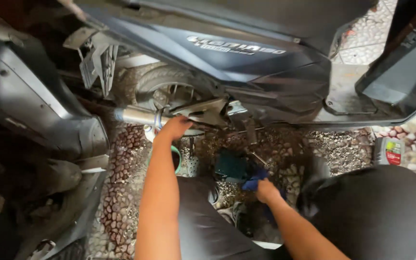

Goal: The person cleans the engine area of a motorcycle using a blue cloth and a green sponge. They wipe the engine casing and surrounding parts, then handle a small cylindrical metal part, possibly a filter or bolt, before placing it back.

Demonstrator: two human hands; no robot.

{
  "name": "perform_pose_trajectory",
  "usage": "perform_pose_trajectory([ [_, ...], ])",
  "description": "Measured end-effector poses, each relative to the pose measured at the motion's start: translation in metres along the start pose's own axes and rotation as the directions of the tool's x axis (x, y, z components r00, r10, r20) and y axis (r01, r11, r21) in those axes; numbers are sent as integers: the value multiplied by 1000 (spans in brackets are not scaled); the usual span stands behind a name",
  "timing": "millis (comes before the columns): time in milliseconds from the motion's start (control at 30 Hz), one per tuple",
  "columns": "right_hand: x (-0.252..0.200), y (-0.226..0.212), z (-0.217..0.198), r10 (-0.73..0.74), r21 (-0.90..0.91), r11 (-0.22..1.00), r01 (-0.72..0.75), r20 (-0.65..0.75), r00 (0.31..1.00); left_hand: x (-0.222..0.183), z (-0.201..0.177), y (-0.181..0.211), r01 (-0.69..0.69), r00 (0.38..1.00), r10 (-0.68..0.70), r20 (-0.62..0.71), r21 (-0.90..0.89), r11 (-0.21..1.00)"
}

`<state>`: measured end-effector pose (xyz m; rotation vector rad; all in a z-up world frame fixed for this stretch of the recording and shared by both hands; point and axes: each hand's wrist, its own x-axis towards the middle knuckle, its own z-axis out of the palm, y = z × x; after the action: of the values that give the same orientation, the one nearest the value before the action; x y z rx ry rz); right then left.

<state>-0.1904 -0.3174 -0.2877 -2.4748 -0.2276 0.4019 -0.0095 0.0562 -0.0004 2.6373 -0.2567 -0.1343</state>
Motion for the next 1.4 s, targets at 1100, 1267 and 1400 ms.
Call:
perform_pose_trajectory([
  [1100, -12, -43, 15, 48, -145, 988, -47, 1, 999, 12, 29, 126, 211, 896, -218, 386, 61, 976],
  [1267, 6, -44, 5, 41, -250, 968, -37, 12, 999, 24, 17, 78, 132, 938, -132, 321, 24, 991],
  [1400, 24, -33, 15, -13, -289, 957, -5, -60, 998, 27, 0, 52, 144, 966, -129, 225, -53, 988],
])
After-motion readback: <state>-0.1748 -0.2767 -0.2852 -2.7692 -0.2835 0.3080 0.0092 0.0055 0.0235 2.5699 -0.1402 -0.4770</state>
